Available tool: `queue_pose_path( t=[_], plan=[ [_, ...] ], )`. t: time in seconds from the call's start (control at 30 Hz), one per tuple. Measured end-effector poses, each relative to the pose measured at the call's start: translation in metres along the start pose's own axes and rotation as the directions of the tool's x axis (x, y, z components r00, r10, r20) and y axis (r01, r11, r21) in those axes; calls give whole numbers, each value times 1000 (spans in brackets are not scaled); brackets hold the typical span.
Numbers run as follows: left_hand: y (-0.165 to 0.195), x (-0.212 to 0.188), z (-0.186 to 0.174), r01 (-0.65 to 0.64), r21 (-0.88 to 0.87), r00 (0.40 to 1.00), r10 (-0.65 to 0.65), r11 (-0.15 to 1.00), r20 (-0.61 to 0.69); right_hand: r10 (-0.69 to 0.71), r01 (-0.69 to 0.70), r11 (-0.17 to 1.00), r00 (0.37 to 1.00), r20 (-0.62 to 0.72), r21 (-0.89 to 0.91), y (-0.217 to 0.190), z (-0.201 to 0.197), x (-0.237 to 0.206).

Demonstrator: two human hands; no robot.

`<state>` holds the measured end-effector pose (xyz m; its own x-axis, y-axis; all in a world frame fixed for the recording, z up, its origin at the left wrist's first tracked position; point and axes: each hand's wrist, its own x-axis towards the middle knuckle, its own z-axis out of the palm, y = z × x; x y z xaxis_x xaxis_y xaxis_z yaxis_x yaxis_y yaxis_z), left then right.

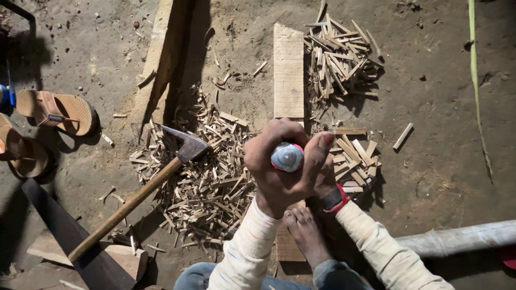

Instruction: The person applies glue from a tube to small wooden sticks and places them onto a larger wooden board. The person repeats this process multiple times, arranging the sticks in a row on the board.

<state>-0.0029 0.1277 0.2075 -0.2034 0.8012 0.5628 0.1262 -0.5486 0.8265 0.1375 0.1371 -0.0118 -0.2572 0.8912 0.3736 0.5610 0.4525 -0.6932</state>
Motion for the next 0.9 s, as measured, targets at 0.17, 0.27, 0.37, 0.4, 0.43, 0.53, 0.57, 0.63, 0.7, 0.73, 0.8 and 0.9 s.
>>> queue_pose_path(
  t=[0.17, 0.27, 0.37, 0.4, 0.43, 0.53, 0.57, 0.63, 0.7, 0.73, 0.8, 0.9],
  plan=[
    [-3, 0, 1, -41, -31, 999, 41, 999, 6, 5, -5, 1000, 1000, 1, -5, 1, -1, -1],
    [-3, -1, 1, -59, -33, 998, 58, 998, -13, 10, -10, 1000, 1000, 8, 1, 2, -1, 0],
    [-3, -1, 0, -51, -44, 999, 50, 998, -8, 12, -12, 1000, 1000, 5, -3, 2, -1, 0],
    [-3, -2, 0, -39, -38, 999, 39, 999, 5, 11, -11, 1000, 1000, 6, -6, 3, -1, 0],
    [-2, -2, 0, -27, -33, 999, 28, 999, 18, 15, -15, 1000, 1000, 7, -4, 3, -1, -1],
    [-3, -2, 1, -27, -40, 1000, 27, 999, 11, 14, -14, 1000, 1000, 9, -3, 4, -1, -1],
    [-3, -2, 1, -34, -47, 999, 34, 998, 0, 14, -14, 1000, 1000, 9, -5, 4, -1, 0],
    [-2, -2, 0, -39, -46, 999, 40, 998, 17, 16, -16, 1000, 1000, 11, -4, 3, 0, 0],
    [-1, -2, 0, -51, -33, 999, 52, 998, 16, 20, -20, 1000, 1000, 13, -1, 2, 0, 0],
    [-1, -2, 1, -64, -23, 998, 65, 998, 8, 23, -23, 1000, 1000, 12, -1, 1, 0, 0],
    [1, 0, 4, -107, -17, 994, 106, 994, -21, 22, -22, 1000, 1000, 13, 2, 0, 0, -1],
    [6, 0, 5, -168, -62, 985, 165, 984, -56, 14, -14, 1000, 1000, 20, 13, -2, 0, -4]
  ],
)
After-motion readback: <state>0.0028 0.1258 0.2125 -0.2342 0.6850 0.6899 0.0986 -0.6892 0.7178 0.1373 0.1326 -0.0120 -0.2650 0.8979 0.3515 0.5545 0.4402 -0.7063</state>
